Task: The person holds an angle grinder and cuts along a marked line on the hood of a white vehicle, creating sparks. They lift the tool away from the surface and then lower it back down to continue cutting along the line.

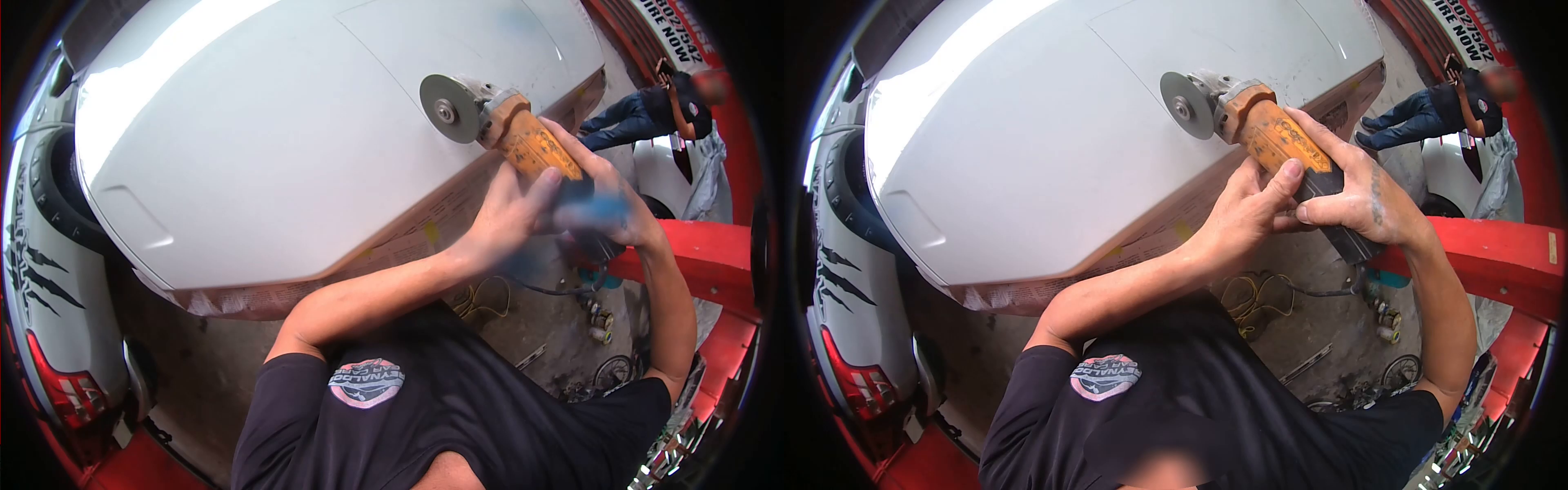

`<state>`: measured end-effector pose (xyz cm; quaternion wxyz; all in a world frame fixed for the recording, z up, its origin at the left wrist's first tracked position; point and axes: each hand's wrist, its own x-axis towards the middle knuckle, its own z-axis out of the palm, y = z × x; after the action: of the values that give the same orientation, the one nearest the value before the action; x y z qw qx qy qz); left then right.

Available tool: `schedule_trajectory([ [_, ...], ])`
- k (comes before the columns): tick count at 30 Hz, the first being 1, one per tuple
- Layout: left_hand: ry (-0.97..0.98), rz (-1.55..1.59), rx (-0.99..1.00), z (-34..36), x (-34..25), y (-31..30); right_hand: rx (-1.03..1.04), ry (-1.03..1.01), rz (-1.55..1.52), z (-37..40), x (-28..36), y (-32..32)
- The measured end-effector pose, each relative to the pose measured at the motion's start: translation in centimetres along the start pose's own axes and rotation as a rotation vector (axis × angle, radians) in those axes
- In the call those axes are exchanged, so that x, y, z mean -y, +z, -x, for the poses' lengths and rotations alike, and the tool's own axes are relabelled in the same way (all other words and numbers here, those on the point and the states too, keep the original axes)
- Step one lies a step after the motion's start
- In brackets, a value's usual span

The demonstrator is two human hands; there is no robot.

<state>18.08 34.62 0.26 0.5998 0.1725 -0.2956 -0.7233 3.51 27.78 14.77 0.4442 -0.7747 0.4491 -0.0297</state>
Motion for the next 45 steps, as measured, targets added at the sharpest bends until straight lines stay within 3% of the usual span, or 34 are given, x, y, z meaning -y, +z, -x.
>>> schedule_trajectory([
  [30, -0.05, 0.0, -0.015, 0.4, -0.1, 0.1, 0.001, 0.005, -0.014, 0.3, -0.6, 0.1],
  [35, -0.108, 0.169, -0.059, 0.8, -1.5, 1.6, -0.002, -0.01, -0.012, 0.4, -0.5, -0.1],
  [45, -0.159, 0.09, -0.156, 0.8, -0.6, 1.4, -0.01, -0.006, -0.036, 0.3, -0.6, 0.0],
])
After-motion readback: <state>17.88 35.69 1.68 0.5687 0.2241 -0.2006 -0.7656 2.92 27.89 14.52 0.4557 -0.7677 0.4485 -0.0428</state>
